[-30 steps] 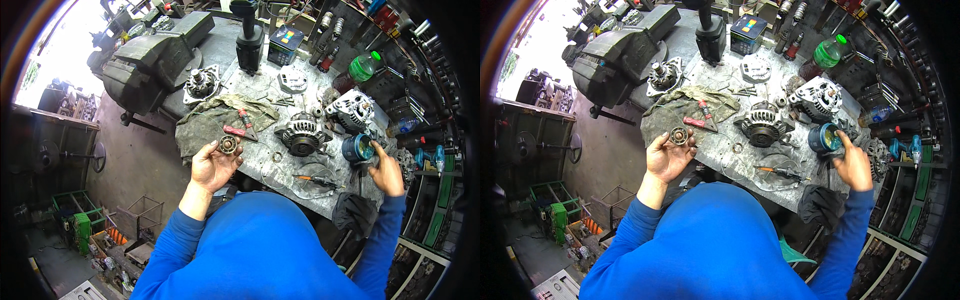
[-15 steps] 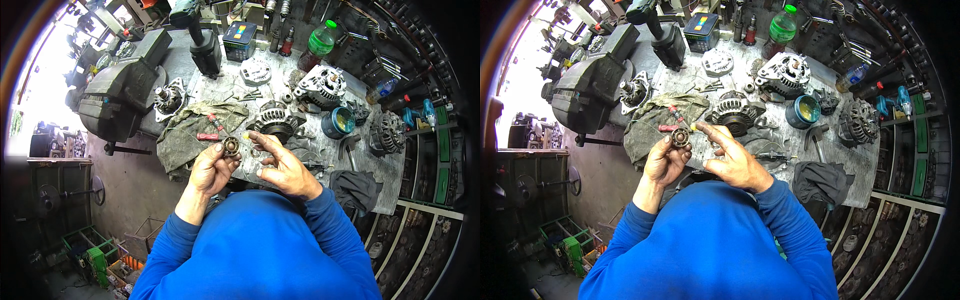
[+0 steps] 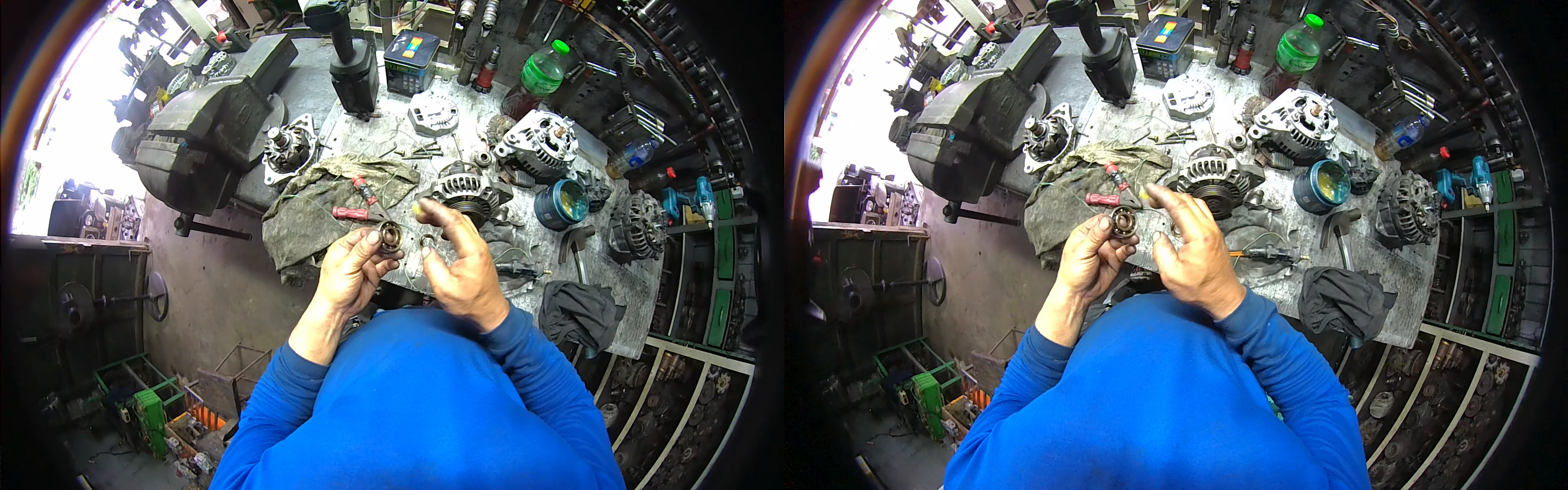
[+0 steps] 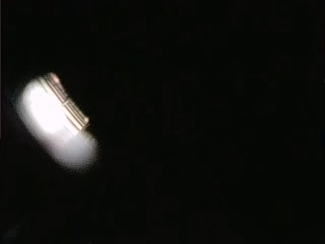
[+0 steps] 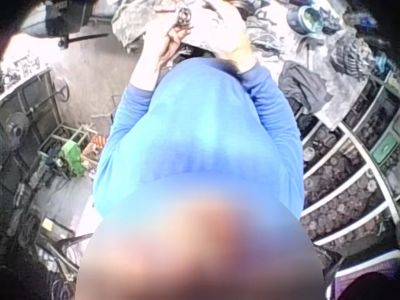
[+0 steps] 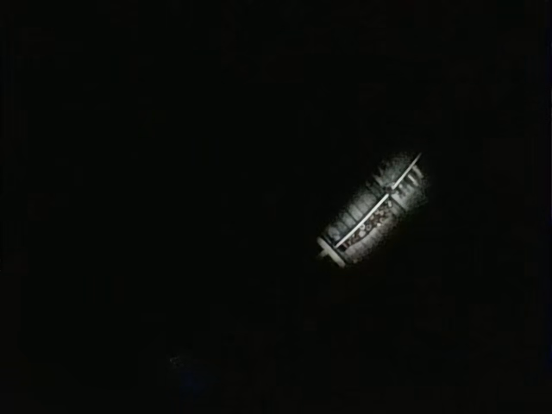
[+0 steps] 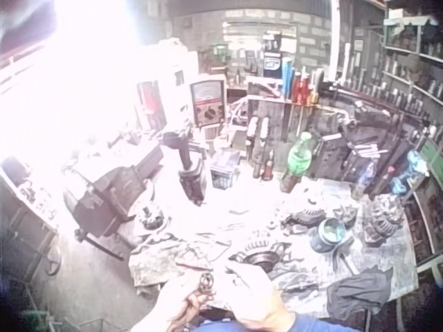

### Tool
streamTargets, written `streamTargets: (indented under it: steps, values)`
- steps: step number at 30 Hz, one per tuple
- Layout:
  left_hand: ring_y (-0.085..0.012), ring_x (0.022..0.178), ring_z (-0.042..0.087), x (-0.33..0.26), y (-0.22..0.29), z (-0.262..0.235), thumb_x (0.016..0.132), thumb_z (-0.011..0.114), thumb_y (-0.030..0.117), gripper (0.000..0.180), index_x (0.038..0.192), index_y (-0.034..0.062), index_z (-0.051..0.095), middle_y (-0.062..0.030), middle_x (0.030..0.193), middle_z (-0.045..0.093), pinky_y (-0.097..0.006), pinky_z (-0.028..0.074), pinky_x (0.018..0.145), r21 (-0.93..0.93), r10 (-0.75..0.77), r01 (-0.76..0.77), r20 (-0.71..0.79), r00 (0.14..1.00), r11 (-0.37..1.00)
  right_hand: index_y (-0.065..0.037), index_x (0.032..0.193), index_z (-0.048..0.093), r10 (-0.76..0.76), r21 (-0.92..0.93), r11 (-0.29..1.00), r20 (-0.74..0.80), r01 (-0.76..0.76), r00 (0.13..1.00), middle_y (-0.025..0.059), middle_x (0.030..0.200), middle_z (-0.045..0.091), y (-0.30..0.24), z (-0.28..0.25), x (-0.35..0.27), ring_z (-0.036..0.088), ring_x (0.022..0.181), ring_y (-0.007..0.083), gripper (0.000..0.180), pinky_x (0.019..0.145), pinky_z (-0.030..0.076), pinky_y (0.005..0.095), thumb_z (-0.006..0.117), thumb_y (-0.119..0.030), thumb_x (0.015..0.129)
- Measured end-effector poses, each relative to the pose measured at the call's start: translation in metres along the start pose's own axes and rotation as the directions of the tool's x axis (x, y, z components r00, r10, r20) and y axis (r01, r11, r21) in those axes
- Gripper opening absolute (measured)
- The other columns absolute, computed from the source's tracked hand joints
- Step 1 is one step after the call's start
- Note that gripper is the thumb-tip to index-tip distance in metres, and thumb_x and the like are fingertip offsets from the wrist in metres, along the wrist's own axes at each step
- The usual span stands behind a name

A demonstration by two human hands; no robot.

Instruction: The person removes a bearing from a grinding machine, walks to a workbench, and uses a small tool to pry and clean the bearing. They repeatedly inspect the bearing, apply grease, and rotate it to check smoothness.

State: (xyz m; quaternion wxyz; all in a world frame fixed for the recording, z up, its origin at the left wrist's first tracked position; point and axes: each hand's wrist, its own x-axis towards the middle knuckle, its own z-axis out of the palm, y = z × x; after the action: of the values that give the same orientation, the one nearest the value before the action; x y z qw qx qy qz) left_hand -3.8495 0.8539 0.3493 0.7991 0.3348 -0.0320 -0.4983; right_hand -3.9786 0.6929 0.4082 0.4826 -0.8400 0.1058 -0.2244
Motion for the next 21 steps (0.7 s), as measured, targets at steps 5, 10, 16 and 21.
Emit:
streamTargets:
  steps: [5, 10, 16, 21]
  values:
    - [-0.0219, 0.09, 0.071, -0.004, 0.001, -0.001, 0.104, 0.062, 0.027, 0.028, 0.116, 0.0012, 0.064, -0.0084, 0.103, 0.072, -0.035, 0.057, 0.08, -0.045, -0.053, 0.054, 0.019, 0.998, 0.998, -0.001, 0.156, 0.034, -0.033, 0.342, 0.939, 0.124, -0.011, 0.992, 0.0173, 0.137, 0.063, 0.01, -0.001, 0.004, 0.056, 0.135, 0.025, 0.074, 0.116, 0.038, 0.0401, 0.048, 0.009, 0.084]
    - [-0.0209, 0.085, 0.069, -0.005, 0.0, 0.0, 0.105, 0.061, 0.029, 0.03, 0.116, 0.0007, 0.064, -0.0073, 0.101, 0.072, -0.034, 0.057, 0.077, -0.046, -0.063, 0.063, 0.009, 0.998, 0.997, 0.001, 0.156, 0.036, -0.124, 0.218, 0.972, 0.177, 0.084, 0.976, 0.0192, 0.135, 0.058, 0.014, 0.002, 0.003, 0.06, 0.131, 0.0274, 0.075, 0.113, 0.043, 0.0385, 0.045, 0.013, 0.082]
    - [-0.021, 0.086, 0.07, -0.002, -0.002, -0.002, 0.102, 0.066, 0.03, 0.031, 0.112, 0.0007, 0.066, -0.0081, 0.1, 0.072, -0.032, 0.058, 0.079, 0.071, -0.027, 0.024, 0.039, 0.999, 0.997, 0.0, 0.157, 0.034, -0.101, 0.129, 0.988, 0.144, 0.083, 0.984, 0.0176, 0.132, 0.058, 0.015, 0.002, -0.004, 0.063, 0.122, 0.0259, 0.075, 0.108, 0.046, 0.0392, 0.049, 0.009, 0.084]
    - [-0.0221, 0.091, 0.071, -0.001, -0.002, -0.001, 0.099, 0.069, 0.025, 0.028, 0.112, 0.0001, 0.067, -0.0116, 0.106, 0.073, -0.034, 0.059, 0.083, 0.108, 0.002, -0.001, -0.009, 1.0, 0.994, -0.006, 0.161, 0.022, 0.24, 0.663, 0.689, 0.172, -0.292, 0.955, 0.0132, 0.124, 0.062, 0.019, -0.007, -0.011, 0.057, 0.111, 0.0168, 0.083, 0.098, 0.044, 0.0308, 0.051, 0.008, 0.085]
